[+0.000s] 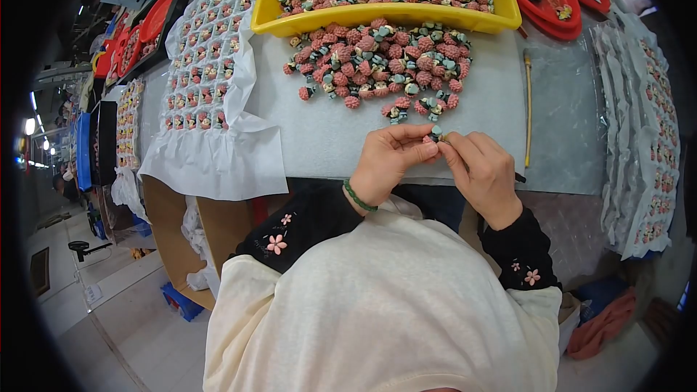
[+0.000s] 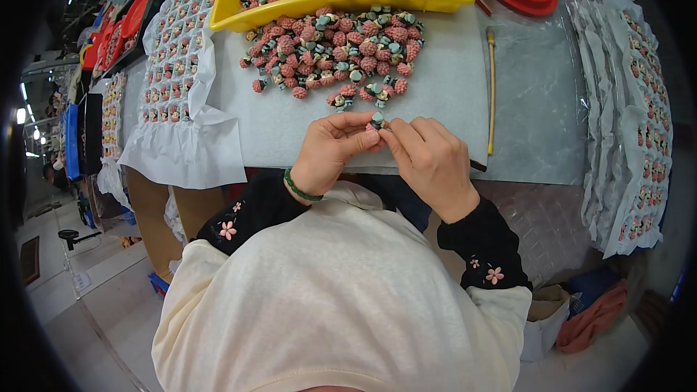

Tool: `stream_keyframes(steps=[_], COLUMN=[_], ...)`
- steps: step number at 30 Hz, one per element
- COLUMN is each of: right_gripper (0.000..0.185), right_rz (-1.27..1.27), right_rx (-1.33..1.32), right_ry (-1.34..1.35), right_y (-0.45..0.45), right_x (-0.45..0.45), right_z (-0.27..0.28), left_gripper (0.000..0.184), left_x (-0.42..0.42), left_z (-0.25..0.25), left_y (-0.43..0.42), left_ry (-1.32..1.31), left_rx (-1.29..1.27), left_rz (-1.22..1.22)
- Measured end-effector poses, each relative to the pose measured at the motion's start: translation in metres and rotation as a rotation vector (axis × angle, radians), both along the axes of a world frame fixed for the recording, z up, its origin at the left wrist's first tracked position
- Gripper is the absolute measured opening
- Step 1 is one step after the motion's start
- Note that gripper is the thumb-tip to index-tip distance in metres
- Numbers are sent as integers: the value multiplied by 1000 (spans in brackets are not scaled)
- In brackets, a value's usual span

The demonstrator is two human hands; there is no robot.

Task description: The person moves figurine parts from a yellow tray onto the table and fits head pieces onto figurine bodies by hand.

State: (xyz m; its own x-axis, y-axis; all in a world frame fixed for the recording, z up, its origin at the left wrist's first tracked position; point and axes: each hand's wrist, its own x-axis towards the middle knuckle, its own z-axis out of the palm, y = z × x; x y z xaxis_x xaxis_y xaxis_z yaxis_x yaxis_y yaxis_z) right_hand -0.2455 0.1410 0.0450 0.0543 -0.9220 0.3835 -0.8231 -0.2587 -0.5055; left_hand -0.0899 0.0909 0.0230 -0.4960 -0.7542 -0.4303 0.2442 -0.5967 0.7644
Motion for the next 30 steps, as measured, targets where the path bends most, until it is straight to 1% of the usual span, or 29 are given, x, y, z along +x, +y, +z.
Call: stream_keyframes(steps=[8,13,30], right_gripper=[8,8,8], right_rz=[16,-7,41], right_rx=[-8,-26,19], right_ry=[-30,-38,-65], right_y=[0,1,0], right_x=[0,2,-2], right_z=[0,-2,-1], left_gripper=[27,28,29], left_x=[1,2,1], left_z=[1,1,1], left_y=[0,-1,0], left_ry=[3,-19,-8], left_rx=[4,-4,-19], left_rz=[-6,-50,-35])
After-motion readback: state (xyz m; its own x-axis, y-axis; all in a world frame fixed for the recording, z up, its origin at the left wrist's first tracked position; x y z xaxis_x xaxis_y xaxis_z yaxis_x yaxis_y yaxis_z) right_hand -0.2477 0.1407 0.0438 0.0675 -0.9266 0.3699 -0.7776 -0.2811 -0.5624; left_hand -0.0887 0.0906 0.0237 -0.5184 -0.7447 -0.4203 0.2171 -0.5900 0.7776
